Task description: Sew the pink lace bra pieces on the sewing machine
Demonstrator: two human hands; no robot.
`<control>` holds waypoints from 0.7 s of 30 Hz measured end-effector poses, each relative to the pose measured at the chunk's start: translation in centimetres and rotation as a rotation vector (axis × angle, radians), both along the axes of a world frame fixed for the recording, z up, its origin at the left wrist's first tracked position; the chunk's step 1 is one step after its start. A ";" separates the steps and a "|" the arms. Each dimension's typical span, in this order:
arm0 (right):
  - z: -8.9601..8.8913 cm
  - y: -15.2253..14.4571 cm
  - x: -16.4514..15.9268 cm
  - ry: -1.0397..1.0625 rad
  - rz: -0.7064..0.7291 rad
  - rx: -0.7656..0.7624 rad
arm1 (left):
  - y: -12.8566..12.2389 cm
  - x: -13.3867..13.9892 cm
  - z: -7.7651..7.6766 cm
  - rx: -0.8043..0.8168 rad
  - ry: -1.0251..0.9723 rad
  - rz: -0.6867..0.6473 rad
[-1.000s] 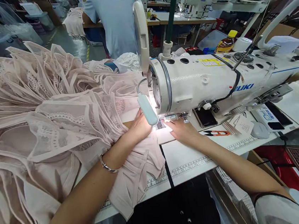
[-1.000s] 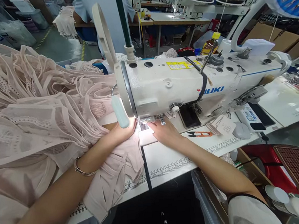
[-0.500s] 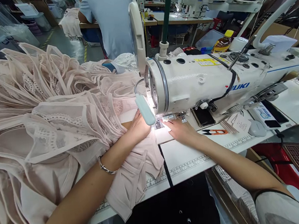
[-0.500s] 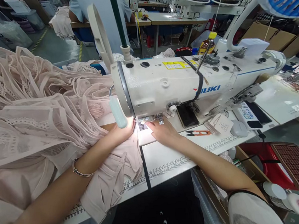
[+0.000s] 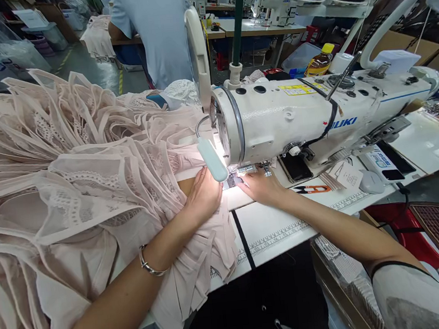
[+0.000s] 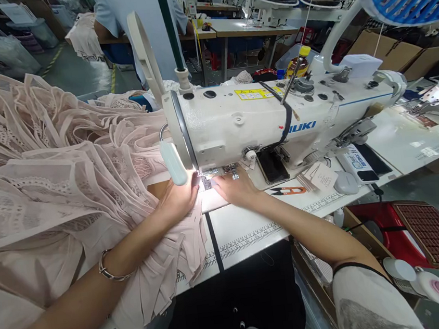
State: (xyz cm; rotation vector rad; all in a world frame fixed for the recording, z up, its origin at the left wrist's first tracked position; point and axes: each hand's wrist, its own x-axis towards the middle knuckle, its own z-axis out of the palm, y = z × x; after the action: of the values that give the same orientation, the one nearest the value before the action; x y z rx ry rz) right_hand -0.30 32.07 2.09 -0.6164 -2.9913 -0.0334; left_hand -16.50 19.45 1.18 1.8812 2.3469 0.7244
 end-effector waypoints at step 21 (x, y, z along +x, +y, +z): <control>-1.2 0.8 1.9 0.268 0.115 -0.279 | -1.0 1.1 0.7 0.053 0.104 -0.026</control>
State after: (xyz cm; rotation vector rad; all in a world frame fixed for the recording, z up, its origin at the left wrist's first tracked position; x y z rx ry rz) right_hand 1.61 32.84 0.85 -0.4289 -2.7812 0.4439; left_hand -15.40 18.41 1.87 2.0144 2.3818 0.7097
